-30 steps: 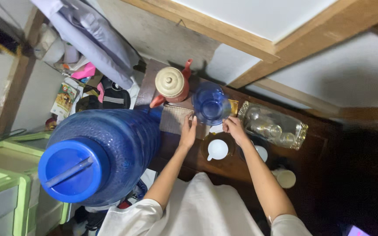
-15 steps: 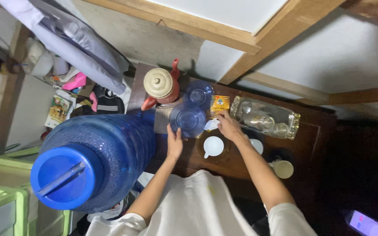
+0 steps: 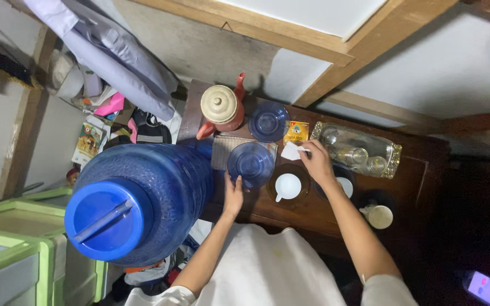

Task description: The person wipes several cups, saucers, and a blue bowl with a white cloth on a wooden table. They also wipe a small glass jar and place the items back on the table.

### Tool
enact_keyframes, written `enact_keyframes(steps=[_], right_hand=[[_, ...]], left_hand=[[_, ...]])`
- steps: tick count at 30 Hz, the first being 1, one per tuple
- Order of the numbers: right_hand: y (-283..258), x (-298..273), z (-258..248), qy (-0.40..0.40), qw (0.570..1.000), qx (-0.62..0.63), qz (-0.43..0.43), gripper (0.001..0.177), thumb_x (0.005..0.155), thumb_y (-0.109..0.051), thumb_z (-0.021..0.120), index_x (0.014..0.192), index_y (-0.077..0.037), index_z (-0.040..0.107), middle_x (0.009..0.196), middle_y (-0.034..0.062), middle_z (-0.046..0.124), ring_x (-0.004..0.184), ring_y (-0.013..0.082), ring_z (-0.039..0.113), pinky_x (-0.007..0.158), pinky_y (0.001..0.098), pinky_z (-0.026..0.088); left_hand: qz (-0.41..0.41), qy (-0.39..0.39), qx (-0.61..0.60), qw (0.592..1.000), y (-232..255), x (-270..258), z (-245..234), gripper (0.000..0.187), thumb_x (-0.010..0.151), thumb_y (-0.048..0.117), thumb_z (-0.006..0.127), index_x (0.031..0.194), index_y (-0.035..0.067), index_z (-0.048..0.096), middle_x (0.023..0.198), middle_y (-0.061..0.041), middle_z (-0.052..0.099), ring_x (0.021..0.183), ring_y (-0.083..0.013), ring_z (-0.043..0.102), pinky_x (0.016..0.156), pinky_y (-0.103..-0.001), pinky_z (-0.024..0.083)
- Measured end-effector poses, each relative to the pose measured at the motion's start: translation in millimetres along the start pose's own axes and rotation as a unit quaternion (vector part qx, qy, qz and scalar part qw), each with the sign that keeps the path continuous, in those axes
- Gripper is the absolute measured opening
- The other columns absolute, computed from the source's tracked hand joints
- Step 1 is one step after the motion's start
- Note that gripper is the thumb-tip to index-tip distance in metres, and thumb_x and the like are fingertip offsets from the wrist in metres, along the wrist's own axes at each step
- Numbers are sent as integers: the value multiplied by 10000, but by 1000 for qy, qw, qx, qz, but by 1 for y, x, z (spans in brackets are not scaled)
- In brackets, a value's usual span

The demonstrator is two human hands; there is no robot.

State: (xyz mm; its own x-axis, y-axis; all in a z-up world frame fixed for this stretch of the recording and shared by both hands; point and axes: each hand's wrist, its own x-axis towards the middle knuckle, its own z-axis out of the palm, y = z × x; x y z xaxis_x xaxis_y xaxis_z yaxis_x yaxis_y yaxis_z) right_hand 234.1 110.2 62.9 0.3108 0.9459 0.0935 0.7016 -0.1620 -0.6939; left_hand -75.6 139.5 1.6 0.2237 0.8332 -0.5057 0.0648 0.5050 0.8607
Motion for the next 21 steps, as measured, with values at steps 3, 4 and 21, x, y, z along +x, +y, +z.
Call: enact_keyframes(steps=[3,4,21], right_hand=[[-8,-27,-5,70,958,230,155,155,939,-43,755,1068,2,681,1040,86,713,966,148,682,847,306,550],[-13,-39,-7,91,922,307,216,150,956,-37,745,1080,12,676,1031,80,720,964,110,669,845,286,539],[-151,-172,-140,227,966,-126,-11,302,850,13,713,1130,-99,728,1119,71,672,959,271,630,850,412,478]], left_hand=[[51,-34,16,998,18,-10,2,566,1066,223,496,1564,49,292,1282,-162,619,914,-174,655,674,-314,579],[69,-39,63,995,26,-13,4,557,1079,235,498,1564,47,298,1276,-180,637,961,-186,663,737,-324,568],[195,-351,207,892,148,-160,102,446,1061,175,435,1490,66,391,1402,-268,597,1364,-417,550,1106,-442,408]])
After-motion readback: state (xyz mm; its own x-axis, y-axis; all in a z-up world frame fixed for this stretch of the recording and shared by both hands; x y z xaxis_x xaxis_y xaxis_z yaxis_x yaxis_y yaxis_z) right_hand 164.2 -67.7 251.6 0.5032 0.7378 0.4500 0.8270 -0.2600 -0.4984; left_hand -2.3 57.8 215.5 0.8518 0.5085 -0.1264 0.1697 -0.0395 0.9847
